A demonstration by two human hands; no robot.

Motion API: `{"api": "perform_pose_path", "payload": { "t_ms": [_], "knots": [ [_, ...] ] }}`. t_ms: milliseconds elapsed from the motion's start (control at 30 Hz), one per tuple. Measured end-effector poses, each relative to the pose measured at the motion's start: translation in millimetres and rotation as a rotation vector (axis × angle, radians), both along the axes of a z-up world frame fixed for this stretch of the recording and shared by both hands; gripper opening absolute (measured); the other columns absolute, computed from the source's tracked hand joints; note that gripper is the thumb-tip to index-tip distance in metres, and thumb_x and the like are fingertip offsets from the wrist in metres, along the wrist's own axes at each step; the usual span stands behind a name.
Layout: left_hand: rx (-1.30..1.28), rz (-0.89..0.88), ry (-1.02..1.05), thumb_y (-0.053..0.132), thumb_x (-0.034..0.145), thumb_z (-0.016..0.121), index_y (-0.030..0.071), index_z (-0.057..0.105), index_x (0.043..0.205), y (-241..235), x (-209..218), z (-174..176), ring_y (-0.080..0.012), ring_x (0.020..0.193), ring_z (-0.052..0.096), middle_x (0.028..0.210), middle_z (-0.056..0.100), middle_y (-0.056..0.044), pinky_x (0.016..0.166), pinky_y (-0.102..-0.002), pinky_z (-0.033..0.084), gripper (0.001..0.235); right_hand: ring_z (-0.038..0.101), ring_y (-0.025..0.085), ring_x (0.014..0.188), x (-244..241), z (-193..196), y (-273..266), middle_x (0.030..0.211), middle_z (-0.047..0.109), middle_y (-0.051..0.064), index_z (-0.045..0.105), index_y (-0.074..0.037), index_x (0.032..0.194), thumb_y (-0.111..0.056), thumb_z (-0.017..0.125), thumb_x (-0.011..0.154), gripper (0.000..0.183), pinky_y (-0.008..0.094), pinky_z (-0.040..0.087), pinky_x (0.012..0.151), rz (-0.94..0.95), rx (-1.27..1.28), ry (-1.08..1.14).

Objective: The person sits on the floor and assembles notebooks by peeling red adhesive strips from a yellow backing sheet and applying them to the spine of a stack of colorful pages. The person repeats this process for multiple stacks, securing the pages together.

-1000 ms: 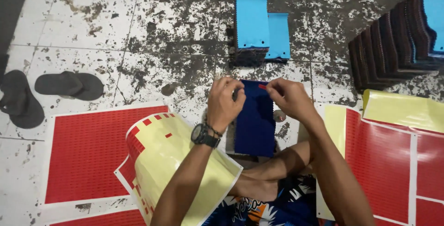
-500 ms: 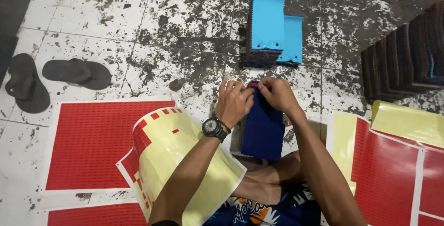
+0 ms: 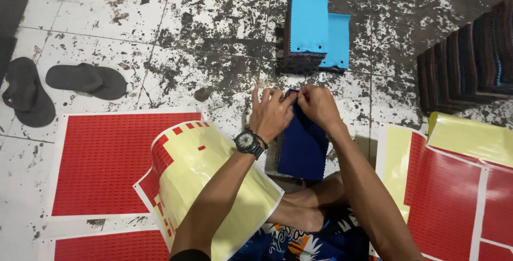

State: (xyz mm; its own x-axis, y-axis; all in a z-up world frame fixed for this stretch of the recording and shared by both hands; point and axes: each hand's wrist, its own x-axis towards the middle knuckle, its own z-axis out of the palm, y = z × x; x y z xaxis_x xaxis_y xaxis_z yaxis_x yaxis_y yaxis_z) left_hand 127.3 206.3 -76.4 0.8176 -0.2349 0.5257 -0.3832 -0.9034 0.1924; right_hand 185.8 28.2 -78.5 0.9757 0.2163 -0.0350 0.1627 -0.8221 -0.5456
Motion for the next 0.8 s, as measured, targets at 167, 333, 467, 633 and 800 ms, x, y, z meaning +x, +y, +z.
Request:
{"api": "perform_pose_path", "payload": {
  "t_ms": [167, 333, 467, 633, 800],
  "knots": [
    [0.048, 0.033, 0.006, 0.032, 0.089, 0.059, 0.030, 0.073, 0.113, -0.1, -1.4, 8.7, -0.0289, 0.103, 0.058, 0.089, 0.054, -0.001, 0.105, -0.068, 0.035, 0.028, 0.071, 0.041, 0.090, -12.0, 34.0, 1.2, 0.087, 0.070, 0.014, 0.074, -0.011, 0.099, -0.026, 0.075, 0.085, 0.020, 0.052, 0.058, 0.076, 0.003, -0.096, -0.186],
    [0.034, 0.030, 0.038, 0.032, 0.086, 0.059, 0.030, 0.074, 0.112, -1.3, -6.5, 16.9, -0.0302, 0.105, 0.058, 0.092, 0.054, -0.002, 0.103, -0.070, 0.036, 0.030, 0.065, 0.041, 0.104, 2.2, 18.2, -19.1, 0.107, 0.064, 0.013, 0.074, -0.015, 0.106, -0.021, 0.087, 0.075, 0.034, 0.051, 0.058, 0.083, 0.184, -0.162, -0.400],
    [-0.069, -0.004, 0.065, 0.027, 0.086, 0.061, 0.025, 0.075, 0.113, 0.5, 1.4, 8.7, -0.0326, 0.109, 0.056, 0.098, 0.053, -0.003, 0.103, -0.070, 0.037, 0.030, 0.069, 0.033, 0.080, 8.0, -2.4, -20.9, 0.078, 0.063, 0.005, 0.074, -0.018, 0.087, -0.023, 0.080, 0.086, 0.008, 0.045, 0.057, 0.068, 0.236, -0.150, -0.555],
    [-0.250, -0.042, 0.158, 0.020, 0.086, 0.063, 0.019, 0.066, 0.130, 1.3, 4.9, 3.3, -0.0358, 0.115, 0.057, 0.114, 0.053, -0.007, 0.102, -0.067, 0.040, 0.045, 0.069, 0.019, 0.074, -0.8, -1.4, -14.8, 0.074, 0.063, -0.004, 0.070, -0.023, 0.078, -0.028, 0.070, 0.096, 0.019, 0.034, 0.054, 0.069, 0.265, -0.228, -0.997],
    [-0.755, -0.076, 0.220, 0.003, 0.082, 0.061, 0.006, 0.053, 0.137, 9.4, 6.2, 20.5, -0.0431, 0.113, 0.063, 0.104, 0.063, -0.013, 0.101, -0.062, 0.044, 0.055, 0.070, 0.022, 0.084, -20.3, 3.7, -12.4, 0.083, 0.066, -0.002, 0.071, -0.019, 0.080, -0.022, 0.073, 0.093, 0.014, 0.037, 0.056, 0.074, 0.288, -0.244, -1.098]
  ]
}}
